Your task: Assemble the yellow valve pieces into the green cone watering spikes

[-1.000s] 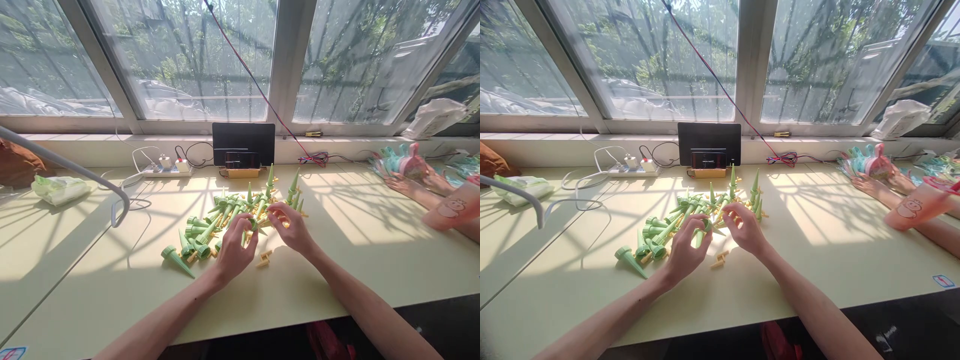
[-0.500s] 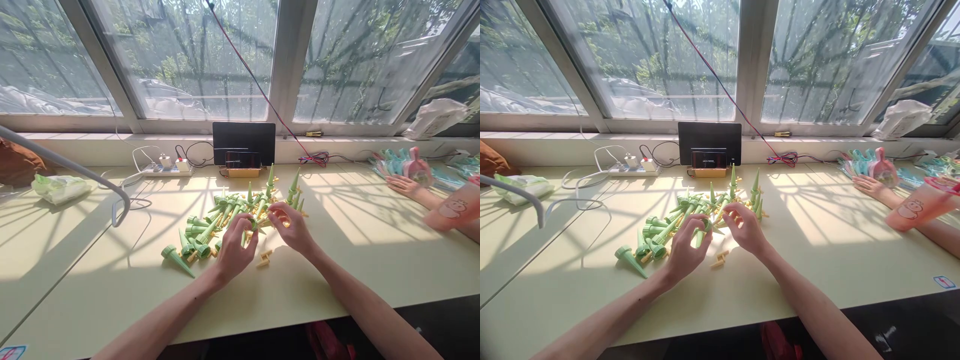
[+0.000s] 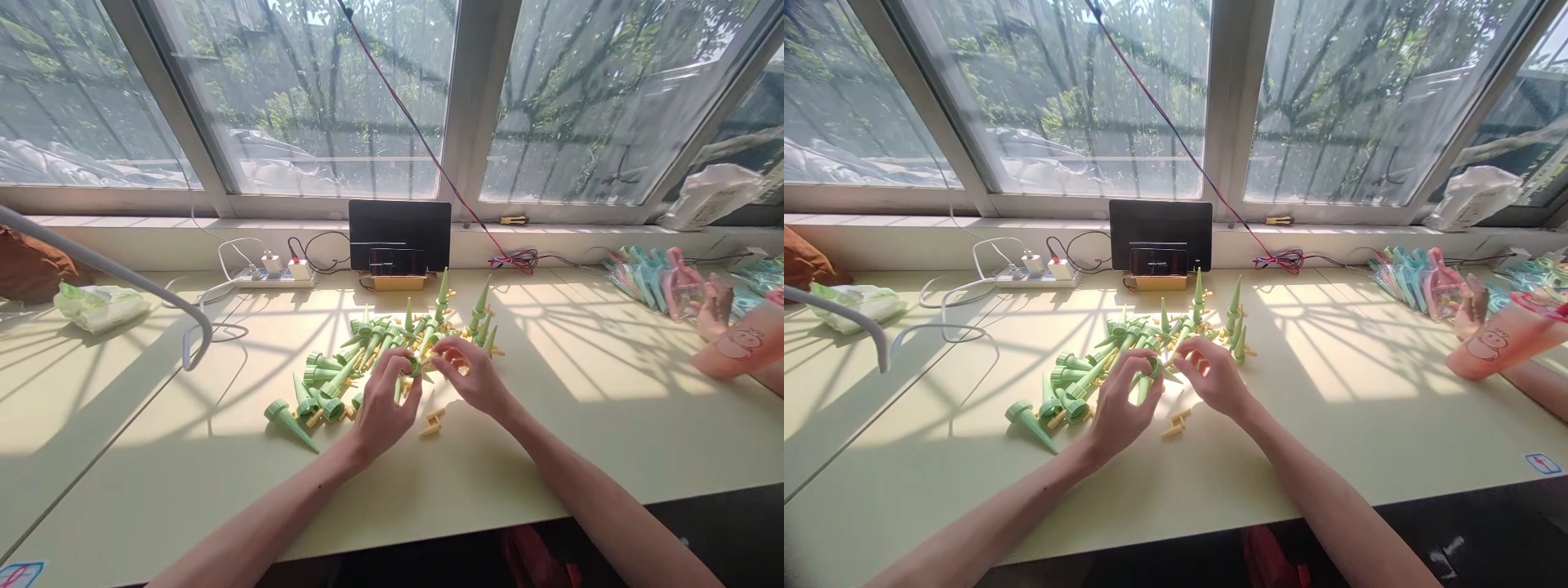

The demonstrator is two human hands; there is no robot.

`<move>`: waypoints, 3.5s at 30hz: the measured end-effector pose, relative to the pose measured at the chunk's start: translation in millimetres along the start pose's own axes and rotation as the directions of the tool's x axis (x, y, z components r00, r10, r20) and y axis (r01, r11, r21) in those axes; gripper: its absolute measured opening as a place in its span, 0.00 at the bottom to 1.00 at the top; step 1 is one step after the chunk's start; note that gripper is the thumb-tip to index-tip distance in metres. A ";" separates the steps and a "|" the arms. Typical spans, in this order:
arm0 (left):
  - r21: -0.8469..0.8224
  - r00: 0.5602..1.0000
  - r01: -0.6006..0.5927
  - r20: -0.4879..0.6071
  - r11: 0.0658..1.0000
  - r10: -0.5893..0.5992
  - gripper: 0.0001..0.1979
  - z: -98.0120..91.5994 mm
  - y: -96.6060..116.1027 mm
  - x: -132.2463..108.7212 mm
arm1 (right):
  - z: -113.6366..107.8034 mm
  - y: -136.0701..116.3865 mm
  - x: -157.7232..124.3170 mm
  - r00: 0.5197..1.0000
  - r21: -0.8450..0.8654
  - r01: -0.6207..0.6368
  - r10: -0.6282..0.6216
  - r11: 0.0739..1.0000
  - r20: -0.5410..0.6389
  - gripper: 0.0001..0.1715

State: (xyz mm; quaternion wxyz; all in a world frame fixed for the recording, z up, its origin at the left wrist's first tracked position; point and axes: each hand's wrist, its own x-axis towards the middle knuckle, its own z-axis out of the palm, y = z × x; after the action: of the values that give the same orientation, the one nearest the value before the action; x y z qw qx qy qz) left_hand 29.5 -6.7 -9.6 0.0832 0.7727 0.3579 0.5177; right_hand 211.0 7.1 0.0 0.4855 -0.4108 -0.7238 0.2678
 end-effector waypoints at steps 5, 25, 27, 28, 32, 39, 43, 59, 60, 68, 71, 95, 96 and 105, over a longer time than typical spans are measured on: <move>0.006 1.000 -0.010 0.014 1.000 0.010 0.08 0.7 -0.6 0.3 | 0.8 0.8 0.3 0.999 -0.016 0.009 -0.008 1.000 0.031 0.08; 0.050 0.999 0.008 0.045 0.999 -0.010 0.09 0.6 -7.5 0.5 | 2.0 5.6 0.3 0.997 -0.046 0.028 -0.025 0.999 0.072 0.08; 0.052 0.998 0.019 0.057 0.998 -0.022 0.09 1.0 -8.2 0.4 | 1.8 5.7 0.2 0.997 -0.048 0.028 -0.025 0.998 0.072 0.08; 0.053 0.998 0.024 0.063 0.998 -0.027 0.09 1.2 -8.6 0.5 | 1.7 5.7 0.1 0.997 -0.048 0.028 -0.025 0.998 0.071 0.08; 0.060 0.997 0.034 0.070 0.998 -0.039 0.08 1.7 -9.9 0.4 | 2.0 5.7 0.1 0.997 -0.046 0.031 -0.028 0.998 0.066 0.09; 0.065 0.998 0.010 0.055 0.998 -0.014 0.07 1.9 -10.9 -1.2 | 2.0 4.2 0.6 0.997 -0.053 0.038 -0.035 0.998 0.063 0.09; 0.060 0.999 -0.003 0.040 0.998 0.001 0.07 1.9 -10.5 -1.1 | 2.1 4.0 0.4 0.997 -0.051 0.030 -0.027 0.998 0.071 0.10; 0.053 0.999 -0.035 0.023 0.998 0.034 0.06 0.5 -8.7 -1.1 | 2.5 5.1 0.6 0.991 -0.076 -0.002 0.013 0.997 0.136 0.19; 0.053 0.999 -0.034 0.025 0.998 0.033 0.06 0.5 -8.7 -1.1 | 2.7 5.8 0.6 0.991 -0.087 -0.001 0.013 0.996 0.133 0.19; 0.042 0.999 -0.027 0.036 0.999 0.026 0.06 2.0 -8.7 -1.0 | 3.5 7.5 0.5 0.993 -0.113 -0.001 0.014 0.994 0.115 0.21; 0.039 0.999 -0.021 0.045 0.999 0.019 0.06 2.0 -9.4 -1.7 | 4.0 7.8 0.1 0.995 -0.114 0.001 0.010 0.993 0.102 0.22; 0.047 0.998 0.004 0.057 0.999 -0.006 0.06 2.1 -11.8 -0.9 | 2.6 6.1 -1.7 0.995 -0.087 0.010 -0.001 0.996 0.104 0.07; 0.047 0.998 0.005 0.056 0.999 -0.008 0.06 2.2 -11.9 -1.0 | 2.4 5.7 -1.6 0.995 -0.092 0.009 0.001 0.996 0.103 0.08; 0.026 0.998 -0.002 0.065 1.000 0.000 0.05 1.8 -9.2 -1.2 | 3.6 7.8 -0.3 0.993 -0.122 0.002 0.012 0.993 0.113 0.21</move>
State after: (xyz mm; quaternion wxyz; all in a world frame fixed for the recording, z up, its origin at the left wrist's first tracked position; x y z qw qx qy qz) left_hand 26.6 -0.4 -15.9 0.0844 0.7903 0.3614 0.4876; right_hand 210.3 10.9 -7.6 0.4168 -0.4253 -0.7643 0.2474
